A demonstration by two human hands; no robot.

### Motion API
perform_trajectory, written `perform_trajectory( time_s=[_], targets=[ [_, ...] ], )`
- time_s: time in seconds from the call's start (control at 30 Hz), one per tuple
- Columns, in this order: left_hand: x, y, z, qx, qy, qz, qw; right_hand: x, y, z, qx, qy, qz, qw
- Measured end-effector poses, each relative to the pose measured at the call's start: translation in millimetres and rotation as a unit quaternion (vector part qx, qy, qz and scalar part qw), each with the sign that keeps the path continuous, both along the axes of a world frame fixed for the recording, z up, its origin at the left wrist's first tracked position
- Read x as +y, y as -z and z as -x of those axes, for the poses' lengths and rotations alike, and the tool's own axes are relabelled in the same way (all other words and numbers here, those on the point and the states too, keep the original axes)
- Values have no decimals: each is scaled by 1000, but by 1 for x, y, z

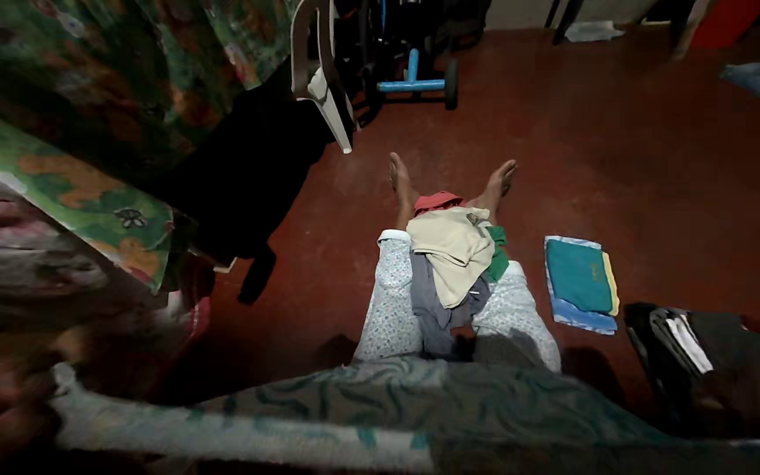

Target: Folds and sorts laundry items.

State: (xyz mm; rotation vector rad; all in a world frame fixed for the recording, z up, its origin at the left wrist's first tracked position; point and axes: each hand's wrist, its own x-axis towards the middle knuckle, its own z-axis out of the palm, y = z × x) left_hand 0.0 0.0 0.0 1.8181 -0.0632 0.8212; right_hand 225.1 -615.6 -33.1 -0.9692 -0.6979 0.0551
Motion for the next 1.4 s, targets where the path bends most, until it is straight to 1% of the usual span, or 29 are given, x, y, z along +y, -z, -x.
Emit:
perform_trajectory(
  time_s=[0.03, 0.07, 0.1, 0.13, 0.2, 0.23, 0.27, 0.3, 0.4, 0.47, 0.53, 0.6, 0.67, 0.73, 0.8, 0.9, 0.97, 1.07, 1.17, 1.3, 1.33, 1.4],
  targets=[
    [5, 3, -22, 19, 147, 35, 988, -3, -4, -2, -13, -30, 6, 999],
    [-3, -2, -42, 59, 206, 5, 977, -6, -5, -5, -21, -38, 27, 999],
    [-58, -6, -64, 47, 47, 70, 995, -6, -2, -10, -27, 3, 65, 998],
    [-91, -7, -83, 78, -34, 99, 991, -2, -1, -15, -19, 83, 136, 987],
    [-119, 8, -114, 150, -112, 76, 979, 13, 5, -25, 0, 241, 278, 930],
    [-129, 18, -126, 177, -133, 54, 974, 25, 9, -26, 17, 299, 316, 900],
    [-140, 27, -135, 193, -141, 42, 970, 37, 11, -25, 43, 332, 325, 884],
    [-151, 32, -143, 203, -132, 45, 969, 48, 12, -22, 67, 349, 318, 879],
    [-196, 34, -150, 219, -56, 113, 967, 69, 18, -9, 93, 329, 277, 898],
    [-226, 34, -150, 198, 18, 150, 969, 81, 24, 0, 78, 273, 259, 923],
    [-253, 37, -147, 173, 81, 155, 969, 99, 25, 14, 85, 205, 254, 941],
    [-276, 39, -145, 158, 120, 138, 970, 122, 21, 29, 124, 170, 288, 934],
    [-292, 47, -143, 146, 141, 111, 973, 139, 21, 40, 134, 165, 321, 923],
    [-300, 57, -142, 146, 152, 86, 974, 148, 26, 44, 138, 161, 328, 921],
    [-302, 66, -141, 144, 149, 57, 977, 152, 32, 46, 140, 163, 315, 925],
    [-302, 70, -141, 128, 137, -6, 982, 152, 34, 49, 133, 172, 309, 926],
    [-302, 70, -142, 105, 124, -29, 986, 151, 33, 50, 117, 182, 311, 925],
    [-302, 69, -143, 76, 110, -28, 991, 151, 32, 50, 103, 182, 296, 932],
    [-302, 68, -140, 95, 119, -25, 988, 154, 33, 51, 112, 163, 269, 943],
    [-301, 66, -139, 123, 132, -43, 983, 154, 27, 56, 115, 159, 318, 928],
    [-300, 66, -138, 129, 138, -46, 981, 154, 28, 57, 102, 158, 321, 928],
    [-296, 67, -140, 104, 148, -57, 982, 150, 30, 57, 56, 155, 321, 933]
  ],
)
